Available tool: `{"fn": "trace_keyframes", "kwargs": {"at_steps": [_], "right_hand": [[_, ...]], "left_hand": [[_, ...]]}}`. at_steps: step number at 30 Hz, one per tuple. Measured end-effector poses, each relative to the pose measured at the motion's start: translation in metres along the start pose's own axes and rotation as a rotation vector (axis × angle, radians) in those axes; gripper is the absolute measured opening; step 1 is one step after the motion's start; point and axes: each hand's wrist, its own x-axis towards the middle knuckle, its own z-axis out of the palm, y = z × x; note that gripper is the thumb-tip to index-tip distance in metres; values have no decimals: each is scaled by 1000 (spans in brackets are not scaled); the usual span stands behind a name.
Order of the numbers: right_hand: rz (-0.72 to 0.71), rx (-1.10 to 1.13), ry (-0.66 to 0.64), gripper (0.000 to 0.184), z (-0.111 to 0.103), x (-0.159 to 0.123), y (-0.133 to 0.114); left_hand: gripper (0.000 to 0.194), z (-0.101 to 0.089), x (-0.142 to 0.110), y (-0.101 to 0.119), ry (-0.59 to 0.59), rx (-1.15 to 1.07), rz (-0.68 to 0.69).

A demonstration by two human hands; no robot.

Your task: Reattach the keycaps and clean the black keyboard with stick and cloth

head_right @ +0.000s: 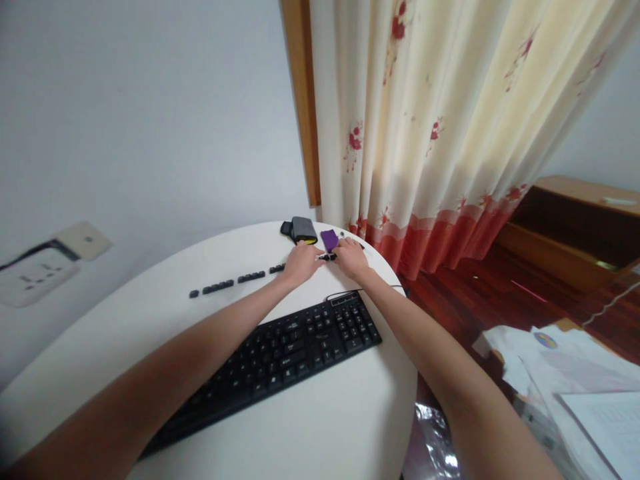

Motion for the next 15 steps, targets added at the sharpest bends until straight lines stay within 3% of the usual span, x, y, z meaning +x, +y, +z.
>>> {"fn": "trace_keyframes", "kwargs": {"at_steps": [10,15], "right_hand": [[-133,-98,11,24,1,6,-6],[-82,46,84,16,-9,-9,-1]], "left_hand": [[23,13,18,6,-40,22,-42],[20,11,14,5,-30,-68,-52]]}}
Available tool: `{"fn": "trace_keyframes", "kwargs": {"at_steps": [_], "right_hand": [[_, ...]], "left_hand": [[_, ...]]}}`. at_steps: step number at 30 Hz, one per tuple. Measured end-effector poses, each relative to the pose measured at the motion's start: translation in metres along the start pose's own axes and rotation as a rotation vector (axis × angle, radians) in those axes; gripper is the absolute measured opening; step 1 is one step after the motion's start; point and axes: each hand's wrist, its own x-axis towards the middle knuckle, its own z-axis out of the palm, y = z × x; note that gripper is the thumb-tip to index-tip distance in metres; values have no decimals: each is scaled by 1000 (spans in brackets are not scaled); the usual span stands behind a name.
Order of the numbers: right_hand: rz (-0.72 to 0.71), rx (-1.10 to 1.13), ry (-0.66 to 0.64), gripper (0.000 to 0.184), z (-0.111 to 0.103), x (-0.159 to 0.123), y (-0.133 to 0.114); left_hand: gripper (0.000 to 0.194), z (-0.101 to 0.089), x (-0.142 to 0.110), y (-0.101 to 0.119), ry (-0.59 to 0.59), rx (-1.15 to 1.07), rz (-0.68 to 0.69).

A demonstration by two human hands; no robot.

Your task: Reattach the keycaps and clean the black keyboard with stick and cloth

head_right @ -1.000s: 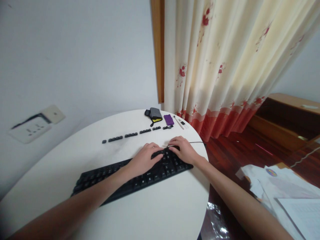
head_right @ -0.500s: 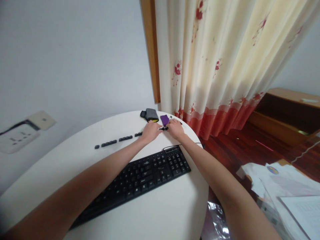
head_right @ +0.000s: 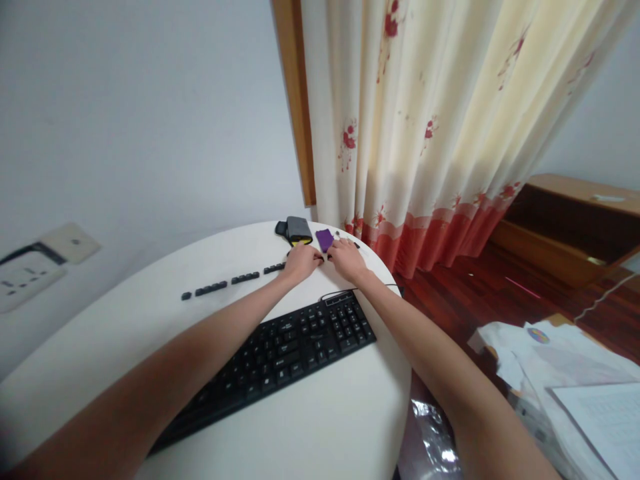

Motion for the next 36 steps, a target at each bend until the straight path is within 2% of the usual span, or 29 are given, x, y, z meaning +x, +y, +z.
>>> {"fn": "trace_keyframes", "kwargs": {"at_steps": [4,7,10,14,22,28,36], "right_hand": [[69,341,67,13,-20,-30,5],[26,547,42,14,-35,-63,5],[-13,638,-4,15,-44,-94,-1],[-6,692,-43,17,-45,-117,-10],[-25,609,-83,23,-40,-116,-17],[-46,511,-79,24,-43,-116,-19],[-40,270,-169,29,-52,-114,-30]], "left_hand": [[18,-13,-15,7,-13,-177,-28],[16,-26,-42,21,-42,-361,25],[15,-33,-74,39,-130,-509,65],[15,-32,-101,55,-165,-502,50],[14,-36,-105,67,-188,-337,83],[15,-37,-105,79,-150,-162,96],[14,-33,-104,81,-154,-127,102]]}}
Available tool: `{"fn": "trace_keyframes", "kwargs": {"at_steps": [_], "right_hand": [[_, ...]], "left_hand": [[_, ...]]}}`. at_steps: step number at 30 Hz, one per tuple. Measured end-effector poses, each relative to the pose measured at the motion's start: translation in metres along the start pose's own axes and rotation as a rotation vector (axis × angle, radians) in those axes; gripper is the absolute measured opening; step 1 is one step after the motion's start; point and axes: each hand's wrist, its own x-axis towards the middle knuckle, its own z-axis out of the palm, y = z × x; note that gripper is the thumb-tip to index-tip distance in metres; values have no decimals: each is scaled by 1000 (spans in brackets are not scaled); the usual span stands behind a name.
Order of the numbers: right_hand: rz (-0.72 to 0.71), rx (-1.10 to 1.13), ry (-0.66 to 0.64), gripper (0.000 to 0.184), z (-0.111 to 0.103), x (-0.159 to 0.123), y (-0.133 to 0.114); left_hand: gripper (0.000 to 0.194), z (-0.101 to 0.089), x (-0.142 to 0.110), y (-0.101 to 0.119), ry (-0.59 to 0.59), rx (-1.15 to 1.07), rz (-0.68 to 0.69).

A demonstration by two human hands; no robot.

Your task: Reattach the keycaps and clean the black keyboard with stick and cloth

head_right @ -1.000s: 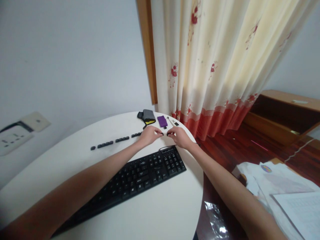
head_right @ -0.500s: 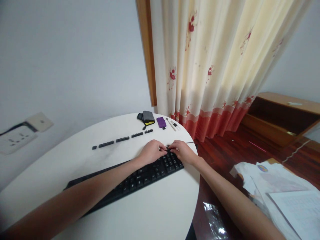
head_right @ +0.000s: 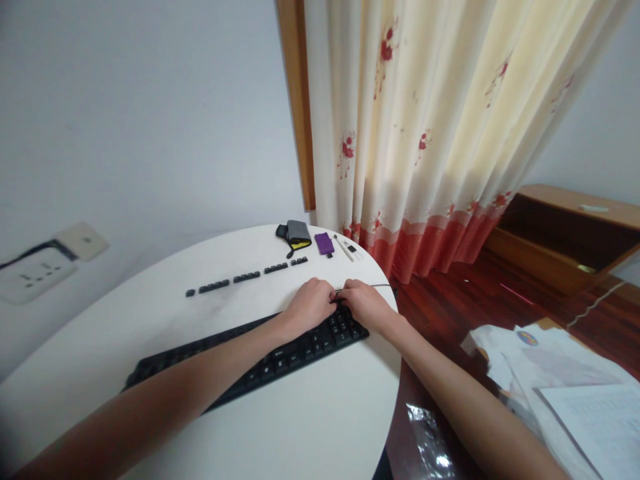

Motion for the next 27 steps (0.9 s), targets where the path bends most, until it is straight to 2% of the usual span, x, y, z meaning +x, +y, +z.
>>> {"fn": "trace_keyframes", "kwargs": {"at_steps": [4,8,16,22,24,27], "right_hand": [[-5,-101,-21,23,0,-2,-6],[-13,-201,30,21,1,-8,-15],[-39,-167,85,26,2,-21,-19],[-44,-188,97,32,5,-24,-19],[-51,-243,96,32,6,-25,-20],[-73,-315,77,35,5,-25,-22]], "left_hand": [[15,-3,-4,-5,-36,-113,38],[17,-2,-6,-11,-22,-210,126],[12,7,-15,-11,105,-248,100],[5,14,-16,-16,114,-476,-15],[6,12,-17,-16,124,-395,28],[17,5,-25,-13,124,-156,127]]}}
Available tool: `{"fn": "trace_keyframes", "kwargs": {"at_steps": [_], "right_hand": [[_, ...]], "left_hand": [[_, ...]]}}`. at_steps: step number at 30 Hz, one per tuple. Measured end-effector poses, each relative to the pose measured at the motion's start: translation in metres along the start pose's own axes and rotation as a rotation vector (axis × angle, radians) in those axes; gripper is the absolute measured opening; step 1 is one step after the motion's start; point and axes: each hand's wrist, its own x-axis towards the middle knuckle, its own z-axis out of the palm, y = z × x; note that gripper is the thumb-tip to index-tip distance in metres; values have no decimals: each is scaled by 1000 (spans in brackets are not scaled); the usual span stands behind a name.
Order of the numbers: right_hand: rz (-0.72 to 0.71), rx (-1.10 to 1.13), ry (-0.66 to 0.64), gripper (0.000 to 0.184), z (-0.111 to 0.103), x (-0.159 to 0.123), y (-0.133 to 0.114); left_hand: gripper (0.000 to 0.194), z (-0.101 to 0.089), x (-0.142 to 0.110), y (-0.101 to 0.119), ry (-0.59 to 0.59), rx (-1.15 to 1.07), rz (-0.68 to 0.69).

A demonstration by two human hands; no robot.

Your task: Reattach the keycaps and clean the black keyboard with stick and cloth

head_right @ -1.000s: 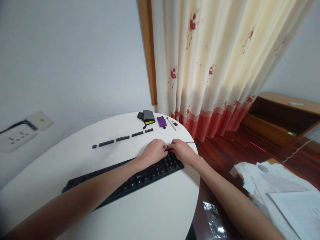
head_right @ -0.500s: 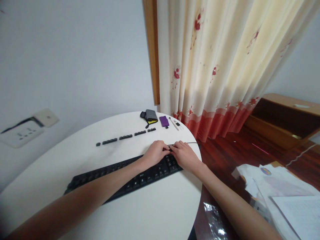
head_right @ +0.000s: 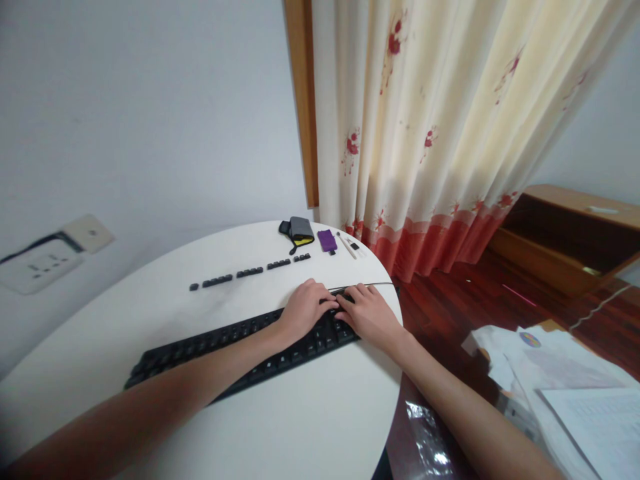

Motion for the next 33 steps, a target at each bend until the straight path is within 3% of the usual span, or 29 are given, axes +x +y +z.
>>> {"fn": "trace_keyframes", "kwargs": {"at_steps": [3,9,17,22,27,30,33], "right_hand": [[-8,-34,-19,39,-4,0,-5],[10,-69,-30,45,-6,-4,-19],[-44,-151,-44,53,-3,-6,-34],[-41,-141,-62,54,-13,-2,-36],[167,1,-24,38,-20,32,1],[323,62,48,31,-6,72,35],[415,103,17,28,19,111,61]], "left_hand": [[29,-6,-12,10,-31,181,84],[34,-5,-37,21,-29,426,209],[35,-4,-39,24,-61,447,231],[29,-13,-38,21,-85,357,223],[39,-46,-41,4,-6,242,87],[38,-68,-53,-9,21,193,25],[35,-82,-71,-21,37,147,-23]]}}
